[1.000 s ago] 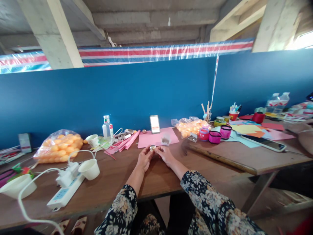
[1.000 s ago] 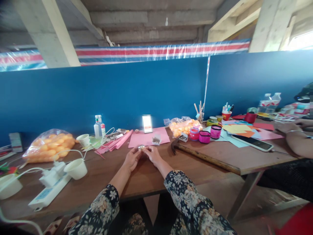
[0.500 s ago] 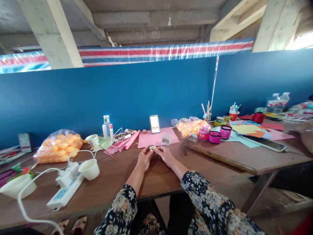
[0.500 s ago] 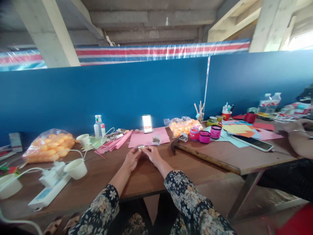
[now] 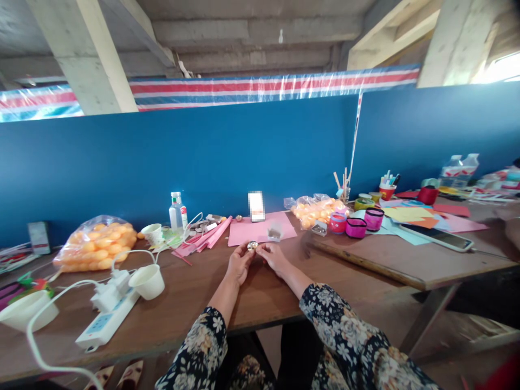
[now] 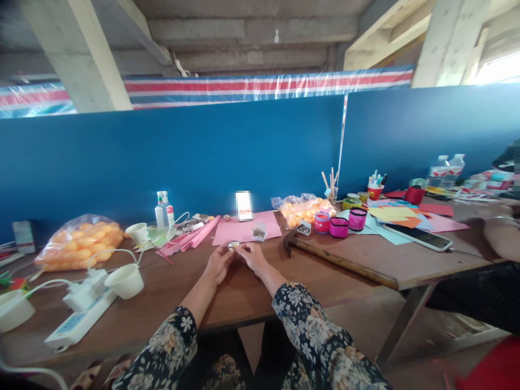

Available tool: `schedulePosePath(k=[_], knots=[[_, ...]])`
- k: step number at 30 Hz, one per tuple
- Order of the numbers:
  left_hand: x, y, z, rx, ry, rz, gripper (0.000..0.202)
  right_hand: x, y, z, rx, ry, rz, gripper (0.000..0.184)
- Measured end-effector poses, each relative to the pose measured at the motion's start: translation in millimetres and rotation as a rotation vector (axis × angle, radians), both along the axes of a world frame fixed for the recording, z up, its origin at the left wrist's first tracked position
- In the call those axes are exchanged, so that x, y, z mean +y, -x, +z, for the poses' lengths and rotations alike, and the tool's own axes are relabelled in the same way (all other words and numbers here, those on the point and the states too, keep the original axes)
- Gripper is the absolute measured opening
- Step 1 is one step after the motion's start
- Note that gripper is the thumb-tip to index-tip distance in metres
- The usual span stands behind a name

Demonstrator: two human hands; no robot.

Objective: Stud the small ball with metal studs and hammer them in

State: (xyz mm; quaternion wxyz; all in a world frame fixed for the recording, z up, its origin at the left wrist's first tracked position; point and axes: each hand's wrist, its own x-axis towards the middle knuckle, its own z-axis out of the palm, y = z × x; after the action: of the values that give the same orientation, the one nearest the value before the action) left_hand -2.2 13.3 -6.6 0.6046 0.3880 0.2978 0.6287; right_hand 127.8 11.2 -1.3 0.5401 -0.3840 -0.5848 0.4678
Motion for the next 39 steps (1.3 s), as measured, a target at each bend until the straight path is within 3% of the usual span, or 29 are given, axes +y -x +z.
schedulePosePath(k=[19, 39], knots=[[-1, -1, 1.4, 0.027, -0.028, 0.015, 0.051, -1, 0, 1.8, 0.033, 0.042, 0.026, 0.028], [1, -1, -2.8, 0.044, -0.055, 0.021, 0.05, 10, -1, -10.4, 0.083, 0.073, 0.011, 0.03]])
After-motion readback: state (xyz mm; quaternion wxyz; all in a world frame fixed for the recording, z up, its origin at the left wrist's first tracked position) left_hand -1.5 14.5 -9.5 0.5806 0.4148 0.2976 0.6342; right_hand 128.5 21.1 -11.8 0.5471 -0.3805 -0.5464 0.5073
